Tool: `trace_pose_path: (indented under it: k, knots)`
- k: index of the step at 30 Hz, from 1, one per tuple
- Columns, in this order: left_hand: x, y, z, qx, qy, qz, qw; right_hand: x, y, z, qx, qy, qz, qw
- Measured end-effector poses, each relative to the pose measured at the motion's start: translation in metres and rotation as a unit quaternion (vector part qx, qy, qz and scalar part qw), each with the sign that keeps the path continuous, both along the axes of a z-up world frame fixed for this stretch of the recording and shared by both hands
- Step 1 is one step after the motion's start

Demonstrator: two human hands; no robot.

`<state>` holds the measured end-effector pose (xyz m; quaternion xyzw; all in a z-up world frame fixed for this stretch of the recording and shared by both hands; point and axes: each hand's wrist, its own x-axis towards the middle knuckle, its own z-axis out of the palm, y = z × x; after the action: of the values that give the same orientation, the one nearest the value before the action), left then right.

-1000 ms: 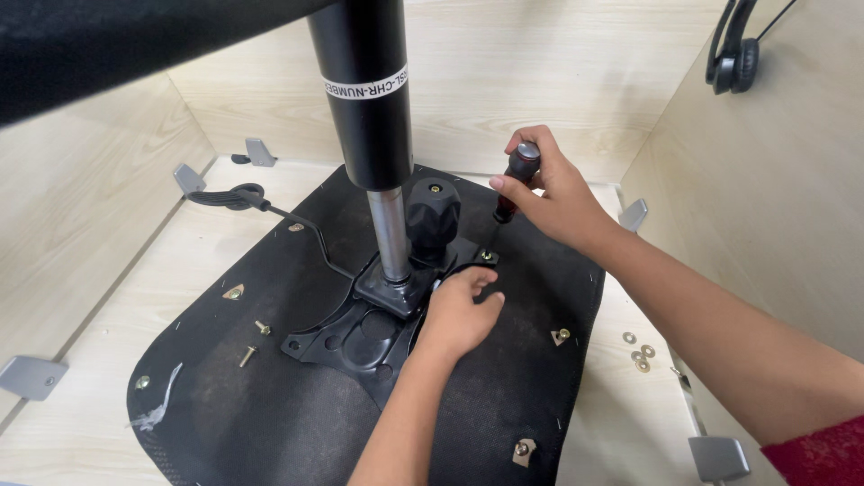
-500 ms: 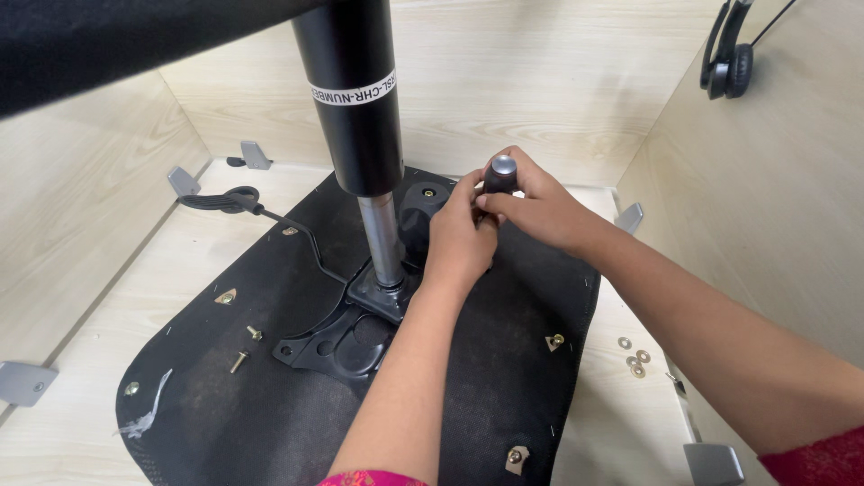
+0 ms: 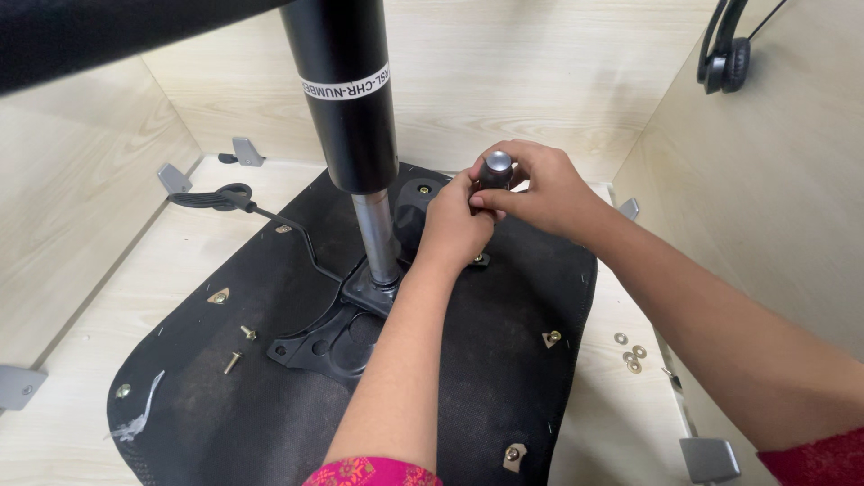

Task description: The person uses a screwdriver to tighten screws on the underside of an office chair seat, securing the central gas lift mechanism to the seat base. The person works on multiple screws around the central column.

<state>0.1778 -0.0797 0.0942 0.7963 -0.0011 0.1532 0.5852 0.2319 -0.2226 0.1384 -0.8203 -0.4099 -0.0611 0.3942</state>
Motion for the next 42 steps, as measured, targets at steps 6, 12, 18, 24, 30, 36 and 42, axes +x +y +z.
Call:
trace_pose_path:
  k: [6,12,18,24,30,36,42]
  knots:
    - [0.001,0.003,-0.005,-0.089,-0.008,-0.008,0.996,0.002,-0.007,0.003,0.069,0.143,0.062,0.985]
    - [-0.007,-0.004,0.001,0.017,0.027,0.045,0.998,-0.007,0.000,0.017,0.003,0.141,-0.098,0.985]
    - [0.003,-0.003,-0.005,0.053,-0.125,0.036,0.990,-0.005,-0.004,0.016,0.082,0.135,-0.008,0.987]
    - [0.006,-0.004,-0.013,-0.071,-0.048,0.020,0.996,0.002,-0.006,0.005,0.123,0.172,0.030,0.977]
    - [0.000,-0.003,-0.009,-0.125,-0.020,0.031,0.992,-0.008,-0.003,0.010,0.090,0.134,-0.011,0.987]
    - [-0.004,-0.005,-0.001,-0.003,-0.145,0.023,0.989,-0.007,-0.001,0.008,0.114,0.132,-0.031,0.984]
    - [-0.008,-0.003,0.014,0.002,-0.025,0.068,0.997,-0.009,0.001,0.004,0.131,0.158,0.018,0.979]
